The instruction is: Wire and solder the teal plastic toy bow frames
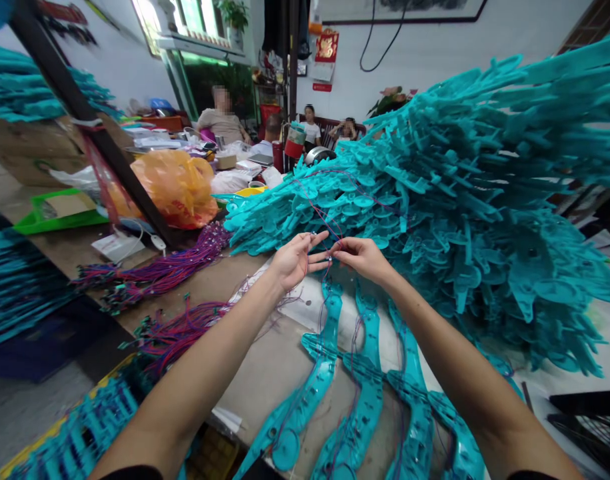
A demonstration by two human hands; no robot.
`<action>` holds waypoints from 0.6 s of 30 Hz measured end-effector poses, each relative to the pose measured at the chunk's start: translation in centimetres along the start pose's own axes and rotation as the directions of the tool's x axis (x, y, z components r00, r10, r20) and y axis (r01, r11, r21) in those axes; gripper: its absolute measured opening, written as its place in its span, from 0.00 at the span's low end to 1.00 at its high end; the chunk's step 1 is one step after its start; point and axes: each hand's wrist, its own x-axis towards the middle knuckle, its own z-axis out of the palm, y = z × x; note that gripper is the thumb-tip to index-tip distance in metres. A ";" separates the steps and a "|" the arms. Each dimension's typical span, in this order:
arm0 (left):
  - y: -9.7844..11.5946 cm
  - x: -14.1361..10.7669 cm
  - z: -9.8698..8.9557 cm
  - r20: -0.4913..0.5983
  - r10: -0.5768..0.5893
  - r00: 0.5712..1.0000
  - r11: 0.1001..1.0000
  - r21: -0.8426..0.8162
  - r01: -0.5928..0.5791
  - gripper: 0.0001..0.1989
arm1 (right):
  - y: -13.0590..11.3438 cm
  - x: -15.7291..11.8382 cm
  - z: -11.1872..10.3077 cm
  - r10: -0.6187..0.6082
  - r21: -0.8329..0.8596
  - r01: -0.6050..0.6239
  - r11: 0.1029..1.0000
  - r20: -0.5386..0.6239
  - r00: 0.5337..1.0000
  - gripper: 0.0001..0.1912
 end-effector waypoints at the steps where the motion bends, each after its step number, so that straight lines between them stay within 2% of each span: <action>1: 0.0 0.0 0.1 -0.009 0.006 1.000 1.000 -0.008 -0.006 0.05 | -0.1 -0.1 -0.1 0.029 0.014 -0.029 0.999 0.015 0.999 0.13; 6: -0.1 -0.1 0.4 -0.067 0.042 0.997 0.999 -0.027 -0.044 0.05 | 0.0 -0.3 0.1 0.126 0.056 -0.125 0.991 -0.017 0.992 0.12; 9: -0.5 -0.1 0.4 -0.076 0.094 0.993 0.996 0.009 -0.093 0.08 | 0.0 -0.5 0.2 0.159 0.175 -0.151 0.973 -0.035 0.987 0.12; 14: -1.9 0.1 0.1 -0.064 0.202 0.977 0.959 0.217 -0.184 0.18 | -0.2 -0.7 0.5 0.216 0.366 -0.185 0.912 -0.046 0.975 0.15; 18: -3.0 0.4 -0.3 0.033 0.282 0.959 0.895 0.351 -0.275 0.22 | -0.4 -0.7 0.9 0.269 0.477 -0.188 0.858 -0.107 0.957 0.18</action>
